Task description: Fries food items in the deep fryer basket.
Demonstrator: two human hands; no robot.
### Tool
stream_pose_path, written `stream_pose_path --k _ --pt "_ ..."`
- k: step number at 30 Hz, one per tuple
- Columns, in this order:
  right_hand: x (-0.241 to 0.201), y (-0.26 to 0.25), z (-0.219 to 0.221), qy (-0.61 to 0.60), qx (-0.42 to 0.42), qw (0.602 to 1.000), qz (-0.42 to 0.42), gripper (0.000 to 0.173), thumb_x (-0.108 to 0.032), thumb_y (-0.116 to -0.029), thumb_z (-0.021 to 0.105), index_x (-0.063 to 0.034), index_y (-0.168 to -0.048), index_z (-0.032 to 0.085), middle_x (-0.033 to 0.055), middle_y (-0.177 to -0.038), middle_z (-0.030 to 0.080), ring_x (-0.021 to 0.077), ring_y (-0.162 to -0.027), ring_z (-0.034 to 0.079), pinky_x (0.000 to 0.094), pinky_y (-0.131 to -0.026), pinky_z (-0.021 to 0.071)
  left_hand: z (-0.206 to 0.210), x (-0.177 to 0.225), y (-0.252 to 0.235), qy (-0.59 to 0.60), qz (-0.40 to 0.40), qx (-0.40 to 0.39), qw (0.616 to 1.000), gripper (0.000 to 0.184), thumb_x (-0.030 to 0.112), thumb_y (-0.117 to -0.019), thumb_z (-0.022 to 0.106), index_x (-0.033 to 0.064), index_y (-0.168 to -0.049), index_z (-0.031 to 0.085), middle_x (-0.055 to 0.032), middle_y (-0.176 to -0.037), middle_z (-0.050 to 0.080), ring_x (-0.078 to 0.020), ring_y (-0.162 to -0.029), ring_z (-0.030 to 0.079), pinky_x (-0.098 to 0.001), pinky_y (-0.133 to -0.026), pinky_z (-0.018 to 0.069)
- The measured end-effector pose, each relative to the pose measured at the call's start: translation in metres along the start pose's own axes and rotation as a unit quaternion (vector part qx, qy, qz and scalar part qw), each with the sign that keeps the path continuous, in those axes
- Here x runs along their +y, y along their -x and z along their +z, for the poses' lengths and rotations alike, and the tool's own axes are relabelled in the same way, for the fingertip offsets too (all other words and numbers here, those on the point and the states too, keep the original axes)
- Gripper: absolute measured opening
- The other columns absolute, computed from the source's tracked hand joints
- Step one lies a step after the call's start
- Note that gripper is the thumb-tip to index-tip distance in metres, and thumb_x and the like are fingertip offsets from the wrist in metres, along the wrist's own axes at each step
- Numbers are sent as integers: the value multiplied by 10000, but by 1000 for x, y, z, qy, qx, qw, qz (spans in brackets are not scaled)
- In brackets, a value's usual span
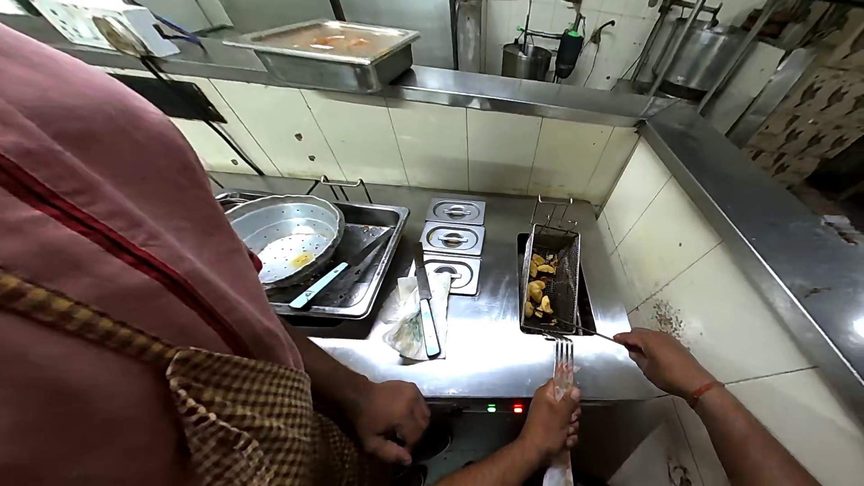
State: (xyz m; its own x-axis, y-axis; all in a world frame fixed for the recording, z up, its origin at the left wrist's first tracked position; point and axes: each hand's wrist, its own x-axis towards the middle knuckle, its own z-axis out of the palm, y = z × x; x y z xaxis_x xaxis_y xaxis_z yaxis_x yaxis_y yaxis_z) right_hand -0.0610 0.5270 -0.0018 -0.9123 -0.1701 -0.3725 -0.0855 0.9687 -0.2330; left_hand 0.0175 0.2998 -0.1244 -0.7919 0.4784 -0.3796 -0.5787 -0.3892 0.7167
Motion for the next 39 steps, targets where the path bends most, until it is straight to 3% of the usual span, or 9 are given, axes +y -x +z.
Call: stream_pose_path --k 7,19,28,33,36,39 --pt "14 0 2 -130 -10 990 44 322 -70 -1010 571 -127 -1297 707 86 -1228 704 220 -1106 665 444 -995 518 -1 -2 -2 -3 -1 -12 1000 203 245 -1045 567 63 -1112 506 -8 -646 496 -119 -458 483 -271 -426 461" --pt "6 18 -1 -49 58 994 72 364 -26 -974 588 -159 -1283 725 93 -1181 707 258 -1094 667 477 -996 518 -3 4 -1 15 -9 0 1000 186 238 -1057 544 66 -1103 491 -9 -638 484 -118 -445 473 -264 -410 450" --pt "-47 7 0 56 -13 992 108 428 -38 -948 544 -207 -1311 696 112 -1221 664 314 -1122 649 526 -931 543 -1 3 -1 4 -5 -3 1000 193 239 -1061 536 60 -1112 488 -10 -638 485 -118 -450 481 -267 -415 459" --pt "-36 32 -19 41 31 995 86 395 -58 -976 530 -209 -1291 715 102 -1173 687 299 -1099 657 514 -930 538 -3 5 -2 15 0 -1 1000 192 248 -1057 541 67 -1099 494 -7 -629 482 -117 -446 475 -268 -415 454" --pt "-41 27 -6 23 10 995 101 430 -34 -964 510 -172 -1331 687 145 -1228 666 327 -1155 636 531 -966 519 -1 5 -1 18 -9 5 1000 182 237 -1066 532 65 -1102 485 -10 -630 479 -117 -442 471 -265 -410 453" --pt "-49 19 13 4 0 994 108 464 -36 -944 533 -196 -1356 674 134 -1246 661 317 -1159 637 518 -973 524 0 6 -2 20 -8 4 1000 183 233 -1062 538 63 -1107 488 -11 -628 481 -116 -444 473 -263 -414 454"
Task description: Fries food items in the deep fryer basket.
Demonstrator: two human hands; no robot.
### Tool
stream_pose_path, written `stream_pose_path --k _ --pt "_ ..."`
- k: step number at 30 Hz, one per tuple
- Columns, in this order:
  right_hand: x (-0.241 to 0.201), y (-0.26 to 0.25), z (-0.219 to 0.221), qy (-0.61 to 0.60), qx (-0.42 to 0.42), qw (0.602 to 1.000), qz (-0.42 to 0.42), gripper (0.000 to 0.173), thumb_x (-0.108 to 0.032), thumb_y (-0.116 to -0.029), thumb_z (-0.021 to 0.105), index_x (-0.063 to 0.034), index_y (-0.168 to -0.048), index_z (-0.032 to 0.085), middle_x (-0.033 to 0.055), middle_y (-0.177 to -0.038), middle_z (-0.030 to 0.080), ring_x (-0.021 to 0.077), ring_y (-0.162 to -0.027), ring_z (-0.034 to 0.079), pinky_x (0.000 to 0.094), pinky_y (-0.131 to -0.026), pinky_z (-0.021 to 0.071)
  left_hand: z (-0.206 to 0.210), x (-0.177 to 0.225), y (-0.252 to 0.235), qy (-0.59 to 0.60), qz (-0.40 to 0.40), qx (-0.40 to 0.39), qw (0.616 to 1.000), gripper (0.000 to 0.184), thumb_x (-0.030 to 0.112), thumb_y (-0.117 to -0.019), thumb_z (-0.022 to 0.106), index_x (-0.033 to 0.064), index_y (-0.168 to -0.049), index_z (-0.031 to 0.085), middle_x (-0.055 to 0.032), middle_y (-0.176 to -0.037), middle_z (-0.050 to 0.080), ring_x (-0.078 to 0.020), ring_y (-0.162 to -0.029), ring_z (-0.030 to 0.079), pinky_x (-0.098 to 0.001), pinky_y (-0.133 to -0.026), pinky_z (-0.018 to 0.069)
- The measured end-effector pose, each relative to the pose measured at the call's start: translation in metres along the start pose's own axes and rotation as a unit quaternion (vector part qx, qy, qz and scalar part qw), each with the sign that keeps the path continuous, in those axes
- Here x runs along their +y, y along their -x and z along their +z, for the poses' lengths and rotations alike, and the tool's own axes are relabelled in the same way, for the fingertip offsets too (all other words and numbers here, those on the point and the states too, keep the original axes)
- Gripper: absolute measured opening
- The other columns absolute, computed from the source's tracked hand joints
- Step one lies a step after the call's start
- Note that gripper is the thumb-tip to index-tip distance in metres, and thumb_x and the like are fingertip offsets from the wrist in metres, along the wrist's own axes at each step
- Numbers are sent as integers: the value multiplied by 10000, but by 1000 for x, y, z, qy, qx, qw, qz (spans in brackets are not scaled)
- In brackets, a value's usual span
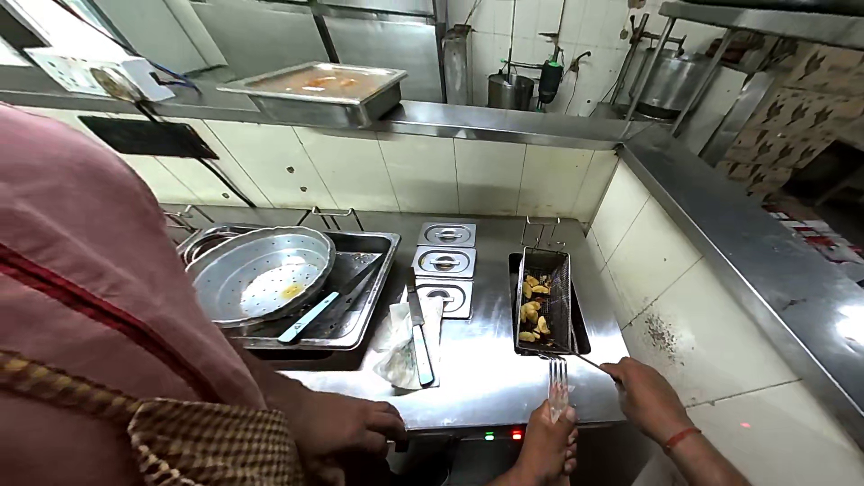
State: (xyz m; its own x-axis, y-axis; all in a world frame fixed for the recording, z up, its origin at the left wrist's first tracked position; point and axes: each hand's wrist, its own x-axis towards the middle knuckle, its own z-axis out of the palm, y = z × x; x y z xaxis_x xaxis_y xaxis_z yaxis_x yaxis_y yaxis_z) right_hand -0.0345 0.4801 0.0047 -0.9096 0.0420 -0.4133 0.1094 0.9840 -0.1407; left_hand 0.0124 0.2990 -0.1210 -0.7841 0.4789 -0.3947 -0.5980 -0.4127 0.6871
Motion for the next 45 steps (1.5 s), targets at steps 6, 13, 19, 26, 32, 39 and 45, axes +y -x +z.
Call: stream_pose_path --k 6,13,19,26,32,39,45 --pt "-4 -6 17 -32 7 999 4 449 -49 -974 504 -169 -1378 658 143 -1231 664 305 -1161 636 485 -992 515 -1 -3 2 -6 3 -1 1000 195 236 -1054 545 57 -1110 493 -15 -631 492 -118 -442 480 -264 -408 456" --pt "5 -10 34 -88 34 995 -11 420 -49 -978 498 -138 -1347 679 147 -1196 677 290 -1141 644 459 -1012 504 -1 -2 1 -11 1 2 1000 186 234 -1059 532 56 -1099 495 -14 -628 488 -117 -444 478 -263 -411 453" --pt "26 -20 49 -405 -11 913 54 316 -60 -998 567 -89 -1288 689 85 -1036 685 151 -716 593 335 -629 504 -3 -3 2 -7 4 -3 1000 202 250 -1044 553 68 -1111 496 -5 -629 488 -111 -446 477 -263 -413 450" --pt "35 -18 43 -288 5 957 11 362 -61 -998 540 -117 -1324 688 89 -1243 699 180 -1072 667 387 -950 530 -2 -4 3 -23 4 -4 1000 194 238 -1055 540 65 -1118 482 -8 -635 487 -116 -453 474 -267 -419 450" --pt "25 -12 30 -85 20 996 -22 437 -44 -985 508 -164 -1374 667 131 -1226 682 291 -1154 644 475 -1032 493 0 -2 3 -19 2 2 1000 203 249 -1060 537 59 -1112 490 -13 -624 478 -124 -446 474 -272 -413 451" --pt "17 -12 32 -83 18 996 -3 447 -33 -969 518 -189 -1355 680 111 -1232 678 272 -1155 643 473 -1016 502 -1 -1 2 -19 -2 2 1000 200 249 -1063 537 59 -1109 497 -13 -622 476 -124 -443 473 -273 -412 451" --pt "5 0 21 -66 0 998 5 443 -51 -981 510 -177 -1376 666 123 -1245 677 284 -1176 637 470 -1035 493 -1 -2 2 -19 -7 -8 1000 210 257 -1060 540 64 -1125 489 -13 -638 485 -124 -451 480 -271 -415 458"
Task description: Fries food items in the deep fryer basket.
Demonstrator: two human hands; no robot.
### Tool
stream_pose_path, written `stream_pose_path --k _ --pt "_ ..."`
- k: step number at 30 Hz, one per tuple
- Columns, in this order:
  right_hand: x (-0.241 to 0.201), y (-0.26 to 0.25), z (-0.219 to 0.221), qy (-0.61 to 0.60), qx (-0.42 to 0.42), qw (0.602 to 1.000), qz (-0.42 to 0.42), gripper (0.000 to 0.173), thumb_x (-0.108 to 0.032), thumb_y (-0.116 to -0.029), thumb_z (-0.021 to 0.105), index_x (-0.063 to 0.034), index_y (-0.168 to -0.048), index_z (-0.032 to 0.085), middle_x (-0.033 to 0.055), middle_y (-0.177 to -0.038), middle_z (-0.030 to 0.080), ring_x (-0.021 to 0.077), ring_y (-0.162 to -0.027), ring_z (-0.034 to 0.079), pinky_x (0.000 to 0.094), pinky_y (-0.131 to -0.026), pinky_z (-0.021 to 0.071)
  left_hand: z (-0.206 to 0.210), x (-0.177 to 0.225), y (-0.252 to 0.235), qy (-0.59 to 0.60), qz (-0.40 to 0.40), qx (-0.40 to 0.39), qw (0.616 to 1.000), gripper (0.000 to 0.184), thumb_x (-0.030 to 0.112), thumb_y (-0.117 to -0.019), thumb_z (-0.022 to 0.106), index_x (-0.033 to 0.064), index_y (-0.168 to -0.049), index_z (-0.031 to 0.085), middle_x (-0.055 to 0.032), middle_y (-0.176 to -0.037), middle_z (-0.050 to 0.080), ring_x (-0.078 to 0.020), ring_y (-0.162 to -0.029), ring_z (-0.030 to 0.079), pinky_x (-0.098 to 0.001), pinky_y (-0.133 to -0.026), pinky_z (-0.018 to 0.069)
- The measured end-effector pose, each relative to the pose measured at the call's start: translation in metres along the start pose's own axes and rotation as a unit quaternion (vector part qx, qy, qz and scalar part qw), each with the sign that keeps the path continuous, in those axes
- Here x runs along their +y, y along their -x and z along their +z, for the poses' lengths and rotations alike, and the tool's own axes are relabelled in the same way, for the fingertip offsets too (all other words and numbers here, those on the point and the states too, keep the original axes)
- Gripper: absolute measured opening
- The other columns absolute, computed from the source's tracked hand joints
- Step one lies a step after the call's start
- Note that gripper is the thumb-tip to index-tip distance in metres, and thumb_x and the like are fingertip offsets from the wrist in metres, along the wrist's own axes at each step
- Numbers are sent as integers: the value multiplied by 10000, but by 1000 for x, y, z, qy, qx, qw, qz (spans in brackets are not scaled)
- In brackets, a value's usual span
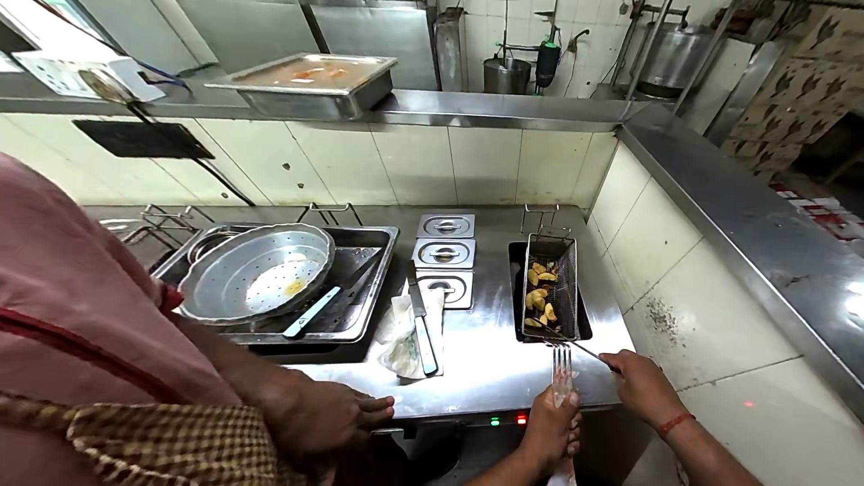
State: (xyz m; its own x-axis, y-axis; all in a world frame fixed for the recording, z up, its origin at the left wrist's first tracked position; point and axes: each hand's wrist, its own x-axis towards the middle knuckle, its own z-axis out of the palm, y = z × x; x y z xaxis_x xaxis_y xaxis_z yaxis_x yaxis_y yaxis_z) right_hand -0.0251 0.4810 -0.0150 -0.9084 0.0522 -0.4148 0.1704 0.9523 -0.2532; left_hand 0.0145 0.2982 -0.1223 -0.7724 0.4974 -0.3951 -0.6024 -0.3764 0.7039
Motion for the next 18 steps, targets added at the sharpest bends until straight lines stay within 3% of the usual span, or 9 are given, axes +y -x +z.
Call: stream_pose_path --k 18 --pt "1 -10 0 -47 -8 999 4 375 -81 -1015 476 -107 -1328 681 144 -1239 693 290 -1171 648 486 -1033 485 -3 2 -1 16 7 -1 1000 197 244 -1069 524 53 -1102 491 -13 -632 483 -118 -443 480 -262 -410 457"
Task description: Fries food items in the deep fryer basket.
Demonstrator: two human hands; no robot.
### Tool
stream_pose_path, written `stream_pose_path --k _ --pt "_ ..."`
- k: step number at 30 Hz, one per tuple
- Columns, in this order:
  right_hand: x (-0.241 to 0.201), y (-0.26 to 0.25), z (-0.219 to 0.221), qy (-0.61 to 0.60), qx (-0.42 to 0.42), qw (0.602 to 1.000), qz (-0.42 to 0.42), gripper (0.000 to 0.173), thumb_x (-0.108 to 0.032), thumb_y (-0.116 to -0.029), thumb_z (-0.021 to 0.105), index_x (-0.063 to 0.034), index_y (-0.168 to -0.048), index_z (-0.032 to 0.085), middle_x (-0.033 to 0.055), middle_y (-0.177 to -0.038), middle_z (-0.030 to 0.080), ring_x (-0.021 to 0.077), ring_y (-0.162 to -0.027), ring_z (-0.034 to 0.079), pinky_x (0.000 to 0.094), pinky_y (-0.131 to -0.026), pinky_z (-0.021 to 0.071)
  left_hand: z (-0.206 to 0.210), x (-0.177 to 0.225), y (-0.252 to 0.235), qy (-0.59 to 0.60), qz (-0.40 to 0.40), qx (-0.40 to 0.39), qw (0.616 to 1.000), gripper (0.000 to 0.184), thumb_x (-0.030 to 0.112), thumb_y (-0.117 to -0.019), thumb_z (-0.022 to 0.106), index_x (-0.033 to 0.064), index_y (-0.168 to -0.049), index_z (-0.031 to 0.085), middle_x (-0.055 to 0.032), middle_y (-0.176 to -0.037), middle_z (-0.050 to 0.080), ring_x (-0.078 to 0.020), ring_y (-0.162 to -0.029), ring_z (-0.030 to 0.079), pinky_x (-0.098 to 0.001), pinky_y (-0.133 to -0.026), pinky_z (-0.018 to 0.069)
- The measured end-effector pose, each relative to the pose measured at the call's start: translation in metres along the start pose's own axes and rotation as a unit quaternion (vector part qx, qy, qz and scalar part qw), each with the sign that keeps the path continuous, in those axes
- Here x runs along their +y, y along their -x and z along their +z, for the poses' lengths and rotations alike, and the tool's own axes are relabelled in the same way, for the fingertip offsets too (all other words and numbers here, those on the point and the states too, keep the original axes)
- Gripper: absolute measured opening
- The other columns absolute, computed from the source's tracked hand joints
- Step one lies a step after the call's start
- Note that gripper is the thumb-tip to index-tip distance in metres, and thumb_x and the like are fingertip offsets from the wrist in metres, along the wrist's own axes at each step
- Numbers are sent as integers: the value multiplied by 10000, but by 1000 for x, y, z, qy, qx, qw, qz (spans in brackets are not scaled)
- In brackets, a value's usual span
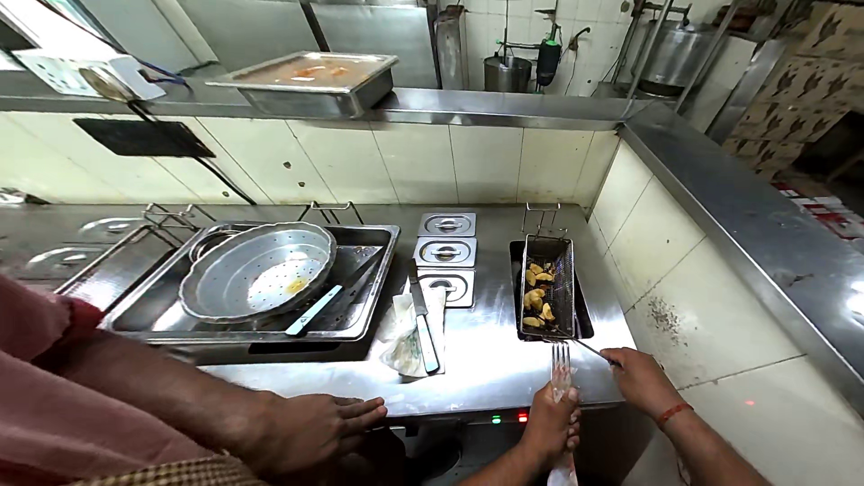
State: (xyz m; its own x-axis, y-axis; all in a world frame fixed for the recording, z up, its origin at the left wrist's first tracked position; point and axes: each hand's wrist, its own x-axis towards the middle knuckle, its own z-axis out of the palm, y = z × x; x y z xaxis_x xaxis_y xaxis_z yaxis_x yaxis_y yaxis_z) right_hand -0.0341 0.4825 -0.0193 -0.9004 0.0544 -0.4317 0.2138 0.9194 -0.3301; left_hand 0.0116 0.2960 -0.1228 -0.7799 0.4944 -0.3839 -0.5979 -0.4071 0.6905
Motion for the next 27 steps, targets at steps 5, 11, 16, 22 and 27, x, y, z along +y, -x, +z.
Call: stream_pose_path --k 5,11,16,22,27 --pt "-6 -4 -11 -7 -17 1000 9 340 -90 -1027 487 -93 -1300 689 141 -1231 694 290 -1174 642 496 -1033 484 6 5 -2 12 -10 11 1000 180 235 -1086 497 59 -1115 478 -17 -643 486 -119 -445 480 -262 -410 458" --pt "-14 -6 -21 37 -31 999 -1 335 -90 -1022 492 -100 -1287 696 137 -1206 704 294 -1157 652 501 -1022 491 14 10 -2 25 -21 23 999 182 235 -1101 470 53 -1105 475 -15 -639 474 -113 -436 473 -257 -404 459" --pt "-20 -8 -30 67 -47 997 -7 311 -103 -1013 504 -97 -1248 709 139 -1173 711 303 -1126 659 522 -986 500 22 16 -1 43 -20 33 998 193 244 -1108 460 52 -1096 476 -15 -648 471 -111 -429 458 -254 -395 452" --pt "-24 -12 -33 86 -57 994 -19 294 -103 -1007 501 -92 -1214 710 142 -1157 710 308 -1112 660 528 -975 500 29 19 -2 58 -23 45 997 210 257 -1110 460 50 -1084 478 -14 -644 474 -106 -428 463 -249 -395 457" --pt "-27 -20 -32 104 -68 992 -17 278 -98 -1001 498 -84 -1187 704 146 -1158 703 319 -1120 655 540 -965 502 32 20 -3 64 -25 46 997 206 257 -1109 464 52 -1087 473 -15 -643 473 -104 -426 462 -246 -389 454"
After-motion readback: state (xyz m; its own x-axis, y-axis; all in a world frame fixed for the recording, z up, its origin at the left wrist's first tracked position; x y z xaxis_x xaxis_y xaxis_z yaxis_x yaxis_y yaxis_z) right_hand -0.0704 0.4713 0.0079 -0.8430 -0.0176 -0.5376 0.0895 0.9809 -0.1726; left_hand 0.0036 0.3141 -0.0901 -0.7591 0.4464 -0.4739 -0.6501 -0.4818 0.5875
